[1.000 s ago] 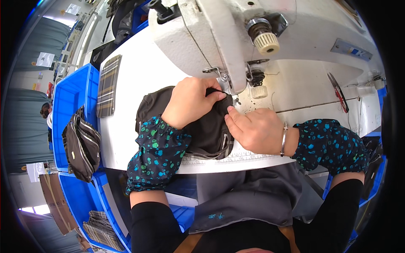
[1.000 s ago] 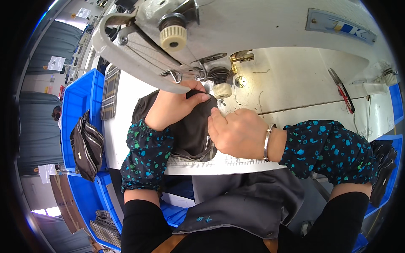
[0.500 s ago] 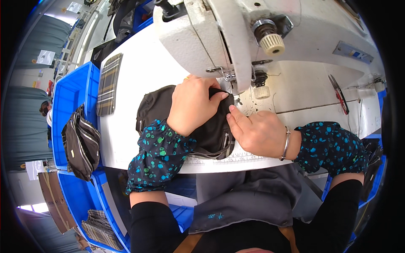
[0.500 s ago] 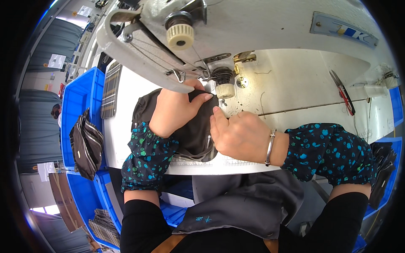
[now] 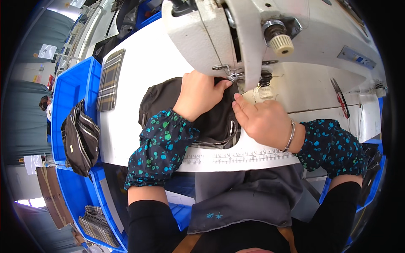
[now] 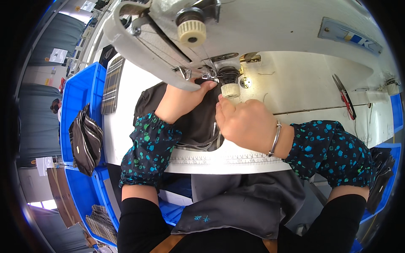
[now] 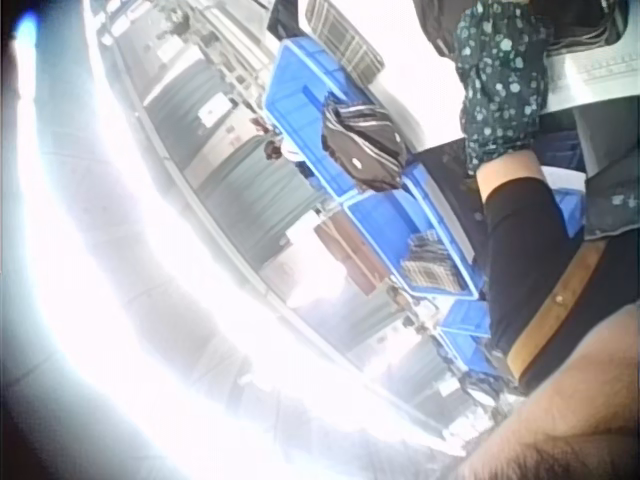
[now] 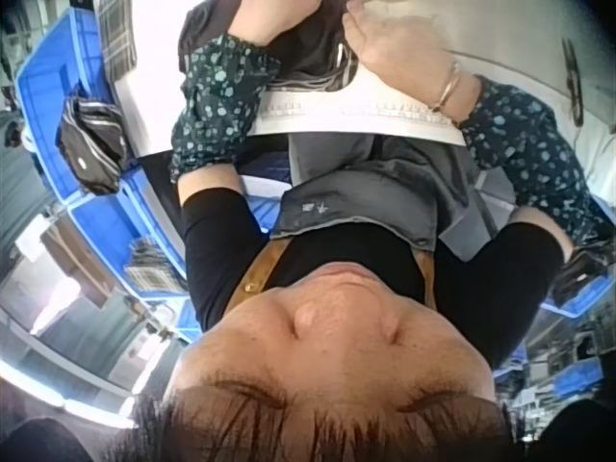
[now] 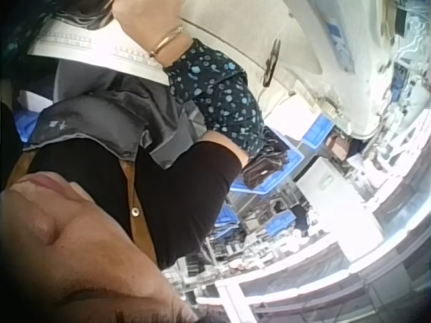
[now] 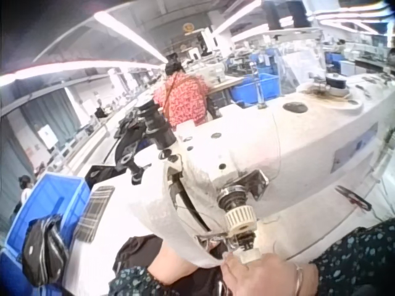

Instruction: The person sews zippers onto plaid fabric pouches using an industrial sewing machine. They repeatedly pick up pouches from a blue bin, align the zipper under the needle, and stitch the edges. Finished pouches are placed into a separate blue bin.

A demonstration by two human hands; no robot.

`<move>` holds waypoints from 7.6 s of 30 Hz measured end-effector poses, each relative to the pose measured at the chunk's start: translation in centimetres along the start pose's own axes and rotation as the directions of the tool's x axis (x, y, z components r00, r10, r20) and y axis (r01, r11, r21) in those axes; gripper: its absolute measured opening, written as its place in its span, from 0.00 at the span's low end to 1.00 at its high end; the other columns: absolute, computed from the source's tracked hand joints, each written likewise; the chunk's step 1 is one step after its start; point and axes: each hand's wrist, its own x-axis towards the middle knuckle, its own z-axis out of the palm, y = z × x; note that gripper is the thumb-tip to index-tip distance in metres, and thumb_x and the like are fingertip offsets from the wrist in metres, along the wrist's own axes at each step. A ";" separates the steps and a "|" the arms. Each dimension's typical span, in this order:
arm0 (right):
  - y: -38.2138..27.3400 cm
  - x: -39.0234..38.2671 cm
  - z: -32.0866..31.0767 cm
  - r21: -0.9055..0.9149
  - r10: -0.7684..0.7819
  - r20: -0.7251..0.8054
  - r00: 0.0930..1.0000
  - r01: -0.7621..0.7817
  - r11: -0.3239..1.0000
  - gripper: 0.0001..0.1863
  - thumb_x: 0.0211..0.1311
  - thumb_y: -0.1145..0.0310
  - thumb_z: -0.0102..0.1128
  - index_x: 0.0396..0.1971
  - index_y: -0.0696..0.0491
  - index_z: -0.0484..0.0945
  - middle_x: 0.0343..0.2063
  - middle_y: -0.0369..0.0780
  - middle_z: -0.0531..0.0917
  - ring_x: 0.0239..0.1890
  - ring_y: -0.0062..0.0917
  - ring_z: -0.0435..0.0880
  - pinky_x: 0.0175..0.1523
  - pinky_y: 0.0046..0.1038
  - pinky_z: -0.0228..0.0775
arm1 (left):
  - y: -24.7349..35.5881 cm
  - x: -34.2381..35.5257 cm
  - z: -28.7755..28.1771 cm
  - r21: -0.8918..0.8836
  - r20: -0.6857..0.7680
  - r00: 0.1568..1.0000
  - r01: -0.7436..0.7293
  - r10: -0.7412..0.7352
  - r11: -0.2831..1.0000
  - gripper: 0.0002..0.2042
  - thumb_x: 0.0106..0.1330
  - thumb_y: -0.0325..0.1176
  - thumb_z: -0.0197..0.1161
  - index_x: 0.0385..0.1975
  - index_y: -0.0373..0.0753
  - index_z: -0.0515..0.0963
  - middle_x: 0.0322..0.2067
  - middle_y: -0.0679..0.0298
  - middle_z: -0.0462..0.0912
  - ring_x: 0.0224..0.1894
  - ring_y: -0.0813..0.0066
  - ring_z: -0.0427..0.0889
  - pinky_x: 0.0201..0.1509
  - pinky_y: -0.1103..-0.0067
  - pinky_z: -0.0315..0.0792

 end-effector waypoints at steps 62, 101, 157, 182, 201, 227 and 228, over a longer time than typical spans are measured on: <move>-1.0 -0.8 -0.7 0.053 -0.031 0.041 0.999 0.029 0.998 0.18 0.52 0.70 0.62 0.39 0.67 0.86 0.44 0.62 0.88 0.17 0.22 0.82 0.21 0.25 0.73 | 5.8 -4.3 -1.8 0.147 0.148 0.985 -0.112 0.090 0.983 0.15 0.61 0.27 0.66 0.49 0.40 0.85 0.28 0.63 0.84 0.30 0.59 0.85 0.35 0.68 0.78; -0.6 -0.7 -0.4 0.159 -0.029 -0.026 0.999 0.032 0.987 0.14 0.54 0.70 0.63 0.38 0.63 0.84 0.41 0.54 0.88 0.18 0.23 0.83 0.21 0.26 0.73 | 6.5 -4.6 -2.7 0.237 0.096 0.991 -0.109 0.088 0.965 0.20 0.51 0.24 0.71 0.46 0.49 0.90 0.44 0.68 0.81 0.42 0.65 0.85 0.33 0.73 0.80; 1.9 0.3 0.2 0.230 0.089 -0.011 0.996 -0.084 0.970 0.04 0.55 0.70 0.64 0.28 0.53 0.79 0.22 0.36 0.80 0.24 0.28 0.86 0.26 0.32 0.76 | 5.5 -1.1 -3.5 0.140 0.290 0.957 -0.067 0.024 0.988 0.16 0.58 0.32 0.72 0.47 0.38 0.87 0.38 0.53 0.85 0.31 0.52 0.87 0.35 0.66 0.82; 2.3 0.7 0.2 0.253 -0.132 -0.072 0.989 0.146 0.956 0.06 0.55 0.67 0.63 0.29 0.53 0.77 0.28 0.36 0.74 0.25 0.26 0.82 0.28 0.30 0.77 | 3.4 -3.3 -3.8 -0.133 0.226 0.943 0.279 -0.245 0.951 0.12 0.62 0.26 0.74 0.38 0.37 0.75 0.31 0.68 0.82 0.31 0.75 0.82 0.37 0.77 0.77; 1.5 0.8 0.1 0.306 -0.247 -0.231 0.941 0.311 0.900 0.06 0.50 0.67 0.65 0.24 0.51 0.77 0.26 0.34 0.73 0.20 0.21 0.78 0.24 0.27 0.74 | 2.7 -2.8 -4.2 0.150 0.194 0.947 -0.286 0.256 0.946 0.14 0.60 0.33 0.72 0.46 0.41 0.82 0.37 0.66 0.86 0.35 0.66 0.85 0.51 0.68 0.74; -1.0 -0.7 -1.4 0.013 -0.323 -0.056 0.945 0.325 0.946 0.11 0.50 0.66 0.63 0.24 0.60 0.83 0.31 0.53 0.87 0.19 0.22 0.79 0.22 0.23 0.67 | 5.6 -3.8 -2.4 0.270 0.152 0.950 -0.306 0.274 0.913 0.14 0.64 0.34 0.70 0.48 0.41 0.86 0.48 0.68 0.86 0.38 0.69 0.84 0.35 0.77 0.80; -1.2 -0.8 -1.4 -0.014 -0.342 -0.039 0.939 0.342 0.940 0.12 0.50 0.66 0.62 0.27 0.62 0.84 0.34 0.54 0.88 0.19 0.21 0.79 0.22 0.22 0.66 | 5.7 -3.8 -2.5 0.266 0.154 0.955 -0.287 0.254 0.920 0.14 0.63 0.34 0.71 0.48 0.42 0.86 0.48 0.69 0.86 0.38 0.69 0.84 0.35 0.76 0.80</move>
